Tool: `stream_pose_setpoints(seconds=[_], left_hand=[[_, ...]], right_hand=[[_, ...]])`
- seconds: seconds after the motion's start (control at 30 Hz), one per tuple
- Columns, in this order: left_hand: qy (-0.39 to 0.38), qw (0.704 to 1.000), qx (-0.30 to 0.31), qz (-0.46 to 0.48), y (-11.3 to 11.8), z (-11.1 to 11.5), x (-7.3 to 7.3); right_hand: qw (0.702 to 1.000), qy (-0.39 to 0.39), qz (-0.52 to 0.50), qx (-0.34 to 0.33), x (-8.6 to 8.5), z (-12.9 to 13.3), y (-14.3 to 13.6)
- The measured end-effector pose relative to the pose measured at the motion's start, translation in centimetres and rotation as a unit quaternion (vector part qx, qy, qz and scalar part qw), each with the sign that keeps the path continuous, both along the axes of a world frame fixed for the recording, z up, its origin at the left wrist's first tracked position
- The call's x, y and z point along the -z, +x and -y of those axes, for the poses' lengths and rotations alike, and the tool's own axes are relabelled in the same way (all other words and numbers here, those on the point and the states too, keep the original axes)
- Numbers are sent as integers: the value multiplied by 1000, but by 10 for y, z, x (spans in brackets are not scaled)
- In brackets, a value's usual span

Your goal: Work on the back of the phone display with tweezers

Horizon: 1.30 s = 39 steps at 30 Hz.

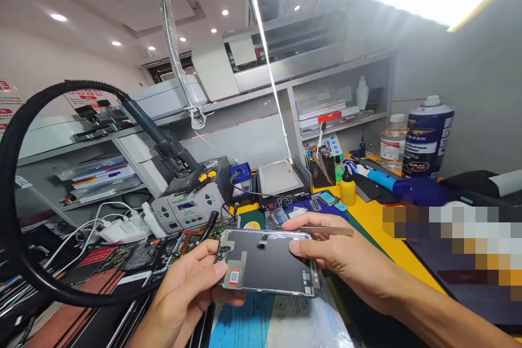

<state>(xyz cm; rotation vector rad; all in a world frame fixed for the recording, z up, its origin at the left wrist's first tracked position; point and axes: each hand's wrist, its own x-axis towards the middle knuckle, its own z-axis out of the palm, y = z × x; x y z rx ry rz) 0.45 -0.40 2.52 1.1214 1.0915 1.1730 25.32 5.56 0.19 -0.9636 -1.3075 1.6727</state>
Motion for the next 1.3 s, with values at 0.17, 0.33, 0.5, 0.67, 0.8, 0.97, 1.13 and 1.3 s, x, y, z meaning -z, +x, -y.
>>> stream_pose_setpoints(seconds=[0.17,0.33,0.5,0.67,0.8,0.97,1.13,1.3], left_hand=[[37,993,92,-63,-21,1,21],[198,902,17,-383,-33,5,40],[306,812,-48,-495,-33,5,41],[373,744,-74,-549,-33,5,39],[426,707,-85,-558,-31,2,38],[459,707,-55,-536,-29,-6,35],[449,710,-58,-539,-29,-5,35],[440,717,-36,-540,-32,-1,38]], right_hand=[[999,15,44,27,4,-4,3],[995,33,93,31,3,-6,6],[997,15,68,27,1,-8,2],[993,36,98,48,2,-10,-2],[971,131,183,86,6,-13,0],[948,168,226,145,5,-15,-1],[917,214,241,235,-2,-10,-6],[876,280,278,279,-4,0,-8]])
